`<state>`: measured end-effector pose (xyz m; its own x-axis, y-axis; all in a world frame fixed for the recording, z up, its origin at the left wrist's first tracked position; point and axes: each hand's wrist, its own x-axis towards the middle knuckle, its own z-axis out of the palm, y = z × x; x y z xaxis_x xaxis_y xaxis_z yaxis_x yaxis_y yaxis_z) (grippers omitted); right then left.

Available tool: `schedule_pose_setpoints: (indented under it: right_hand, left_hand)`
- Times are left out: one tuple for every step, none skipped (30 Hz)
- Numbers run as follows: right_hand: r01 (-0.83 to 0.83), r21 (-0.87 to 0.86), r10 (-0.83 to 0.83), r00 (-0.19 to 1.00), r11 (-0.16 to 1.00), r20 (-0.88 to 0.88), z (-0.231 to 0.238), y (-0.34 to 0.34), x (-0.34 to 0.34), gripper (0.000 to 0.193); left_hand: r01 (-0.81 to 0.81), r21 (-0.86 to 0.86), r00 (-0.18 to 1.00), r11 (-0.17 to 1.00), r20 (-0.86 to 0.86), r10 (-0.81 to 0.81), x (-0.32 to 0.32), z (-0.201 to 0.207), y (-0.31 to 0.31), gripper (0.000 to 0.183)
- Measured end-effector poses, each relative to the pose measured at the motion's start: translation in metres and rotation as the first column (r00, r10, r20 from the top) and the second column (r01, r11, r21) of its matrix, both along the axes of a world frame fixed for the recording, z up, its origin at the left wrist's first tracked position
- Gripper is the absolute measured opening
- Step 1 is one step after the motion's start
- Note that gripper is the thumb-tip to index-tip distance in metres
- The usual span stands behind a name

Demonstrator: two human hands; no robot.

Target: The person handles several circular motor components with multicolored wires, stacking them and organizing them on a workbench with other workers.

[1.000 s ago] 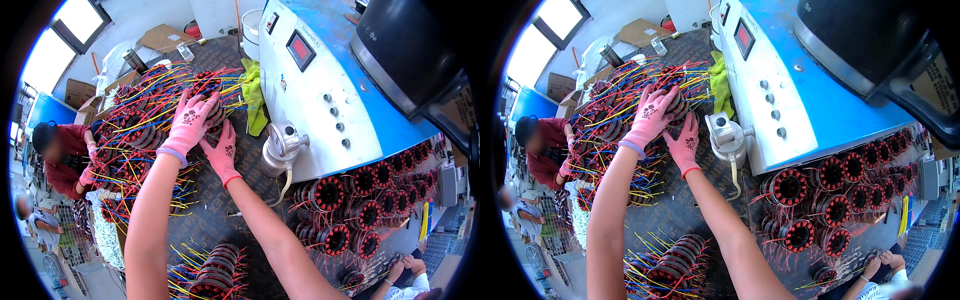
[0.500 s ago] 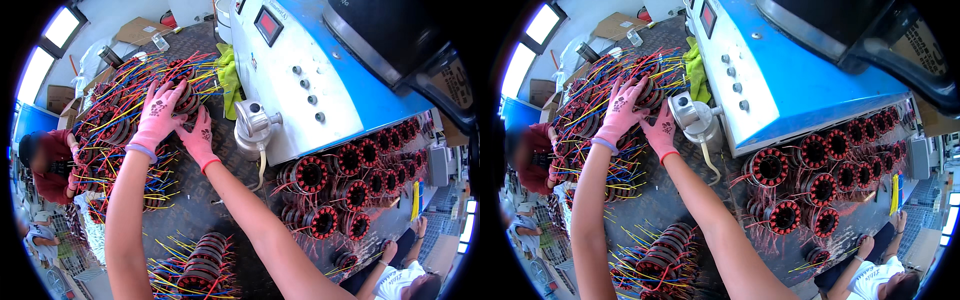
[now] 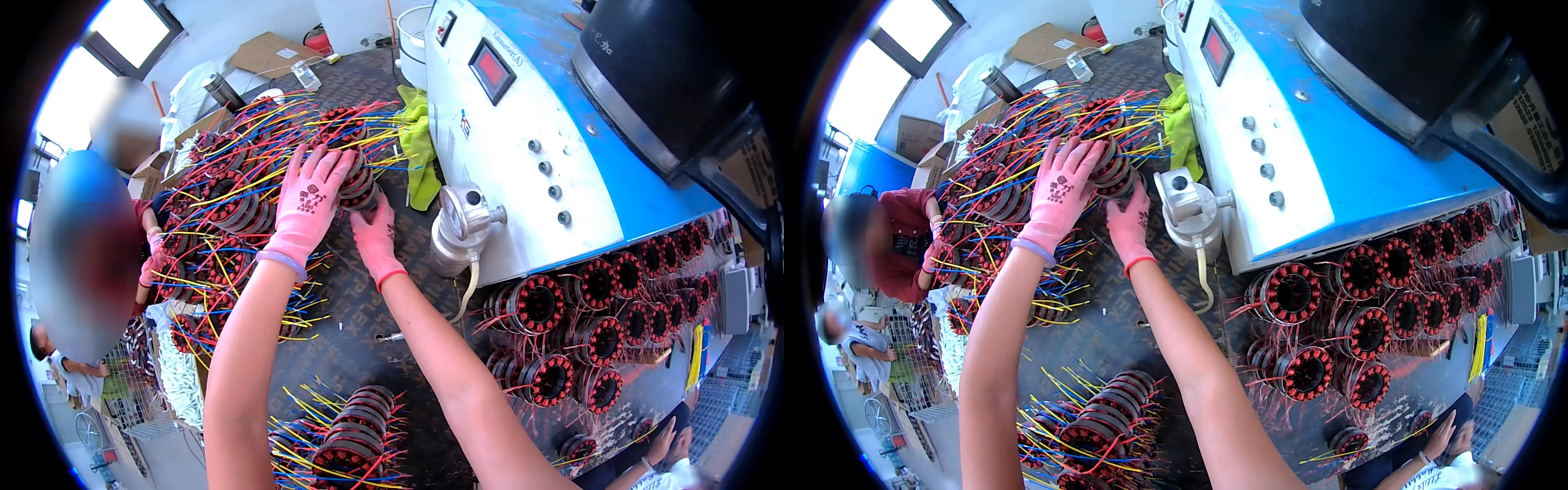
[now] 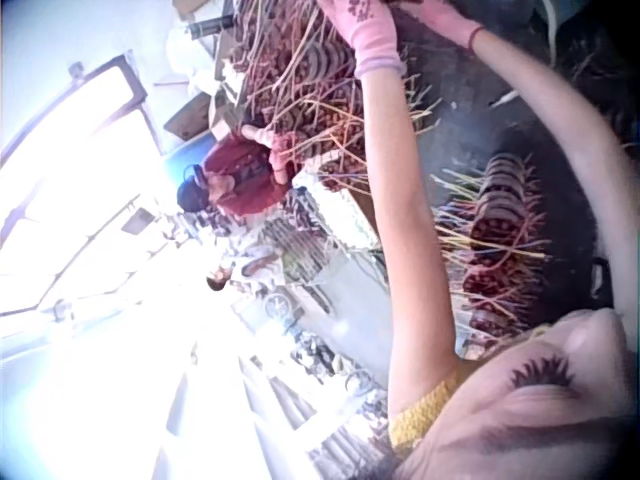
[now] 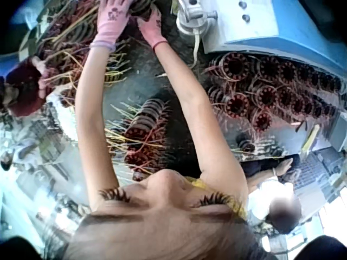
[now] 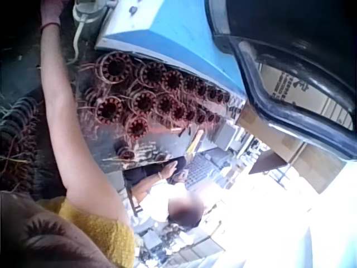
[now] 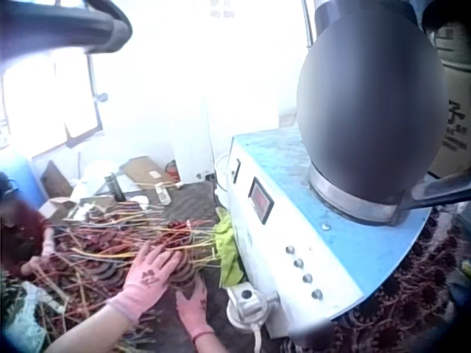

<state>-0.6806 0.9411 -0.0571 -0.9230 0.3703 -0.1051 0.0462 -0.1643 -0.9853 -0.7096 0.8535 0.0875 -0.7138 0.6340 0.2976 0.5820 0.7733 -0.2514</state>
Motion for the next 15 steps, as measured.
schedule_pose_setpoints:
  right_hand:
    - [-0.005, -0.146, 0.021, 0.995, 0.989, 0.103, 0.004, -0.005, 0.004, 0.061]
    - [0.016, -0.315, 0.032, 0.989, 0.949, 0.146, 0.01, -0.014, 0.005, 0.053]
    - [0.048, -0.466, 0.043, 0.982, 0.883, 0.183, 0.015, -0.019, 0.003, 0.044]
    - [0.096, -0.593, 0.051, 0.973, 0.799, 0.226, 0.011, -0.018, 0.001, 0.036]
    - [0.121, -0.575, -0.01, 0.981, 0.809, 0.192, 0.007, -0.013, -0.007, 0.024]
    - [0.152, -0.553, -0.076, 0.984, 0.819, 0.159, -0.003, -0.002, -0.018, 0.013]
    - [0.121, -0.525, -0.053, 0.988, 0.843, 0.143, 0.001, -0.006, -0.021, 0.015]
    - [0.087, -0.498, -0.024, 0.991, 0.863, 0.133, 0.007, -0.008, -0.02, 0.018]
    - [0.065, -0.521, 0.003, 0.992, 0.851, 0.128, 0.016, -0.014, -0.018, 0.019]
    - [0.048, -0.54, 0.023, 0.992, 0.84, 0.124, 0.021, -0.018, -0.016, 0.02]
    - [0.065, -0.535, 0.03, 0.986, 0.842, 0.166, 0.018, -0.016, -0.018, 0.022]
    - [0.077, -0.525, 0.032, 0.98, 0.848, 0.197, 0.014, -0.015, -0.021, 0.024]
    - [0.053, -0.563, 0.061, 0.981, 0.824, 0.183, 0.009, -0.015, -0.019, 0.025]
    - [0.048, -0.573, 0.057, 0.985, 0.818, 0.163, 0.0, 0.007, -0.021, 0.027]
    - [-0.044, -0.583, 0.159, 0.976, 0.811, 0.148, -0.004, 0.013, -0.02, 0.026]
  left_hand:
    - [-0.007, 0.012, 1.0, 1.0, 0.011, 0.007, 0.004, 0.004, -0.008, 0.075]
    - [-0.016, 0.023, 1.0, 1.0, 0.021, 0.015, 0.009, 0.008, -0.017, 0.074]
    - [-0.017, 0.041, 1.0, 0.999, 0.026, 0.016, 0.015, 0.017, -0.021, 0.072]
    - [0.014, 0.112, 0.999, 0.994, 0.03, -0.017, 0.02, 0.023, -0.018, 0.07]
    - [0.043, 0.182, 0.998, 0.982, 0.032, -0.05, 0.027, 0.029, -0.016, 0.068]
    - [0.075, 0.258, 0.996, 0.963, 0.035, -0.087, 0.035, 0.037, -0.01, 0.067]
    - [0.077, 0.301, 0.993, 0.95, 0.057, -0.098, 0.05, 0.053, -0.017, 0.063]
    - [0.098, 0.349, 0.993, 0.932, 0.031, -0.116, 0.067, 0.068, -0.027, 0.058]
    - [0.076, 0.361, 0.993, 0.929, 0.056, -0.103, 0.086, 0.085, -0.04, 0.057]
    - [0.057, 0.379, 0.992, 0.923, 0.08, -0.094, 0.106, 0.103, -0.049, 0.056]
    - [0.022, 0.4, 0.989, 0.916, 0.123, -0.078, 0.126, 0.119, -0.056, 0.056]
    - [-0.006, 0.425, 0.986, 0.905, 0.154, -0.066, 0.145, 0.132, -0.066, 0.055]
    - [-0.053, 0.433, 0.985, 0.9, 0.172, -0.025, 0.168, 0.143, -0.077, 0.055]
    - [-0.072, 0.473, 0.983, 0.878, 0.181, -0.018, 0.185, 0.14, -0.084, 0.055]
    - [-0.117, 0.496, 0.975, 0.86, 0.22, 0.006, 0.208, 0.149, -0.101, 0.054]
